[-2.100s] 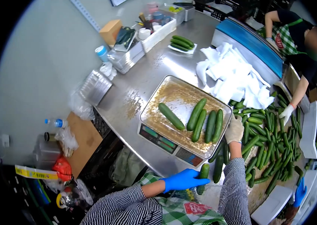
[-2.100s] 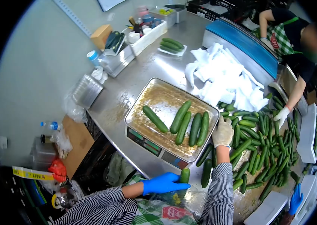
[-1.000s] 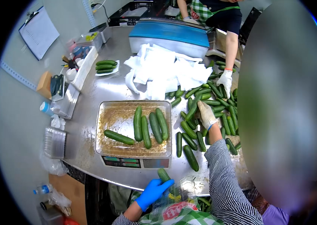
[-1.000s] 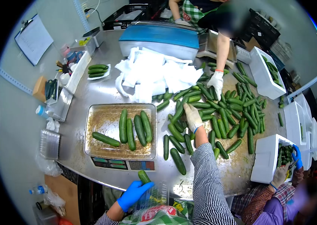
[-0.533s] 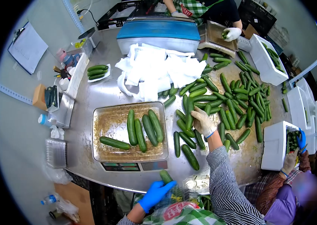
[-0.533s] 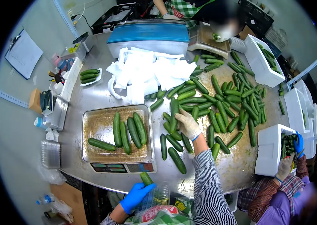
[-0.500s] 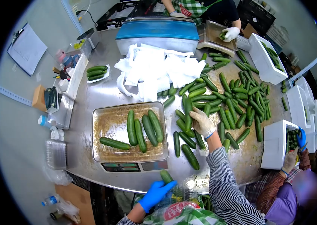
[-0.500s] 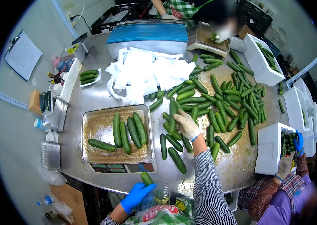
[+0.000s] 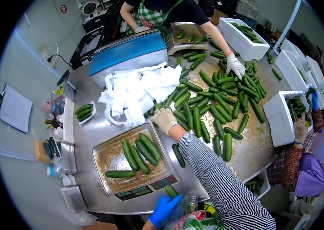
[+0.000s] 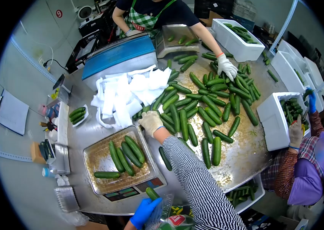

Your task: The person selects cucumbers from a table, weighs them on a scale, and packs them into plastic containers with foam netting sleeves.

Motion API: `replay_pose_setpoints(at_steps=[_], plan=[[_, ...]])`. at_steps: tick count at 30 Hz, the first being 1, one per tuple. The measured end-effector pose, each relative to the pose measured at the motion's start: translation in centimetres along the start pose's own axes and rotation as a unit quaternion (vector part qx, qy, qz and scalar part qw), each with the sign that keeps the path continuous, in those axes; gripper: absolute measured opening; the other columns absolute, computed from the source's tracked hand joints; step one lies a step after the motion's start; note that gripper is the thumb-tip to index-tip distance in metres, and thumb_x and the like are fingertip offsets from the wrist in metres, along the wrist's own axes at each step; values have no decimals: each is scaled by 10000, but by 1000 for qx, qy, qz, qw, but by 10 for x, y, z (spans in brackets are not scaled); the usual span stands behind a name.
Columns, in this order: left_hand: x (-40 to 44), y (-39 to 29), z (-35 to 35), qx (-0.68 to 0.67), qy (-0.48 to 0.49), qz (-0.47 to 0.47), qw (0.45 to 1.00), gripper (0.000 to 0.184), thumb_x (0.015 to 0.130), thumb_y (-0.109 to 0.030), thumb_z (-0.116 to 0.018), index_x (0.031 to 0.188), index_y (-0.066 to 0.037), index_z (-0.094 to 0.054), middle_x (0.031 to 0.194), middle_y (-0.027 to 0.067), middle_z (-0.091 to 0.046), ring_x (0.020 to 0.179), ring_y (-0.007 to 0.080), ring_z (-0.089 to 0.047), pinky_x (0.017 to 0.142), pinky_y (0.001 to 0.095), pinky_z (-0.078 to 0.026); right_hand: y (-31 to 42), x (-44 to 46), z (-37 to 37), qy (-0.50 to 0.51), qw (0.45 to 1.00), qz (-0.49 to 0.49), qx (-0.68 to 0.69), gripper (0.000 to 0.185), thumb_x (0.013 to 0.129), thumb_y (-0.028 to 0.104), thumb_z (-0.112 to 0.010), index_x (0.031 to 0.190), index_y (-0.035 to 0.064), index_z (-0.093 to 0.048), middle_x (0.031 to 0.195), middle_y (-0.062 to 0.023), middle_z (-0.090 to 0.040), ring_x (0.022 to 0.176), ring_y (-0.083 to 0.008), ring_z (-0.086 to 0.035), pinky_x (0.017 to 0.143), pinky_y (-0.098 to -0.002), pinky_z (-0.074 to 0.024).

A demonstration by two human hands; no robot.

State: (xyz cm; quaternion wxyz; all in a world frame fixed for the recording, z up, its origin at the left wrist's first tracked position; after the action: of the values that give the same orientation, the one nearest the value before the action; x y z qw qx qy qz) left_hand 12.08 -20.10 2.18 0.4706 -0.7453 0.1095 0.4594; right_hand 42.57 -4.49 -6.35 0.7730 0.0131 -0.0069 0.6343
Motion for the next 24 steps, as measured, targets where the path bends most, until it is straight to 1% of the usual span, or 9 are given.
replay_pose_setpoints(at_steps=[2,5,7,11,14,17,20,23,24], plan=[[-3,-2,5,-28,-9,25,999,328,936,-324,-665,805,-23,-682,672,-69,-509,614,37,-433,542,232,-358,-11,2,1,-29,999,-24,-31,173,849,131,-585,995,157,-674,993,-32,-650,997,-237,-620,847,-396,-465],[6,17,22,-38,-16,-14,999,315,945,-318,-653,827,-27,-682,677,-72,-506,613,34,-426,541,230,-351,-38,-4,2,-64,980,-130,137,179,825,139,-604,992,111,-663,937,-125,-675,920,-288,-657,815,-447,-490],[12,11,20,-44,-11,-15,999,315,948,-324,-648,839,-30,-678,678,-70,-504,619,33,-427,542,230,-347,-52,-17,14,-122,968,-117,184,222,806,146,-614,1017,87,-647,910,-173,-675,888,-317,-662,823,-456,-491],[18,-17,14,-8,21,39,999,342,947,-370,-645,833,-47,-659,659,-63,-484,615,39,-422,533,232,-334,-46,-17,4,-105,992,-21,73,232,839,150,-592,1056,138,-671,1075,-97,-659,1057,-270,-617,846,-442,-472],[22,-31,-1,-5,32,38,999,358,936,-395,-658,825,-55,-650,654,-69,-474,588,41,-398,524,235,-329,-44,4,5,12,999,-31,38,305,841,152,-596,1135,193,-665,1123,-81,-629,1110,-282,-576,883,-443,-448],[37,-18,2,51,72,58,994,358,970,-308,-616,1096,24,-666,846,-4,-630,752,59,-536,684,241,-464,-52,10,0,-10,999,-3,35,230,854,173,-594,1072,156,-665,1047,-86,-647,1035,-265,-612,881,-434,-453],[33,-32,2,21,62,57,996,354,976,-298,-612,1121,21,-660,867,-18,-619,775,53,-524,691,227,-456,-56,19,6,-21,997,-32,63,183,916,238,-571,1013,101,-644,903,-96,-686,874,-248,-680,827,-403,-484],[34,-33,5,-18,83,67,994,352,976,-307,-612,1107,15,-662,853,-27,-606,759,49,-509,665,218,-442,-54,1,39,-58,919,-199,336,319,978,297,-498,1041,2,-604,902,-212,-682,861,-336,-680,790,-446,-511],[37,-31,6,-33,91,72,993,351,976,-311,-612,1099,13,-664,847,-29,-602,753,48,-505,656,216,-437,-49,-8,55,-56,886,-194,417,347,981,306,-480,1063,-12,-595,893,-232,-672,849,-352,-676,788,-449,-510]])
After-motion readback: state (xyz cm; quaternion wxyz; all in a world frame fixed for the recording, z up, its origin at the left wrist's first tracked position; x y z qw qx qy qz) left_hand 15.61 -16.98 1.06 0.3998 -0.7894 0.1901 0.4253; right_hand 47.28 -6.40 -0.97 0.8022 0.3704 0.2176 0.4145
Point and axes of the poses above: each hand's wrist, its own x-axis towards the middle knuckle, its own z-axis out of the back of the hand, y = z × x, the point moved 1 cm from there along x, towards the middle knuckle
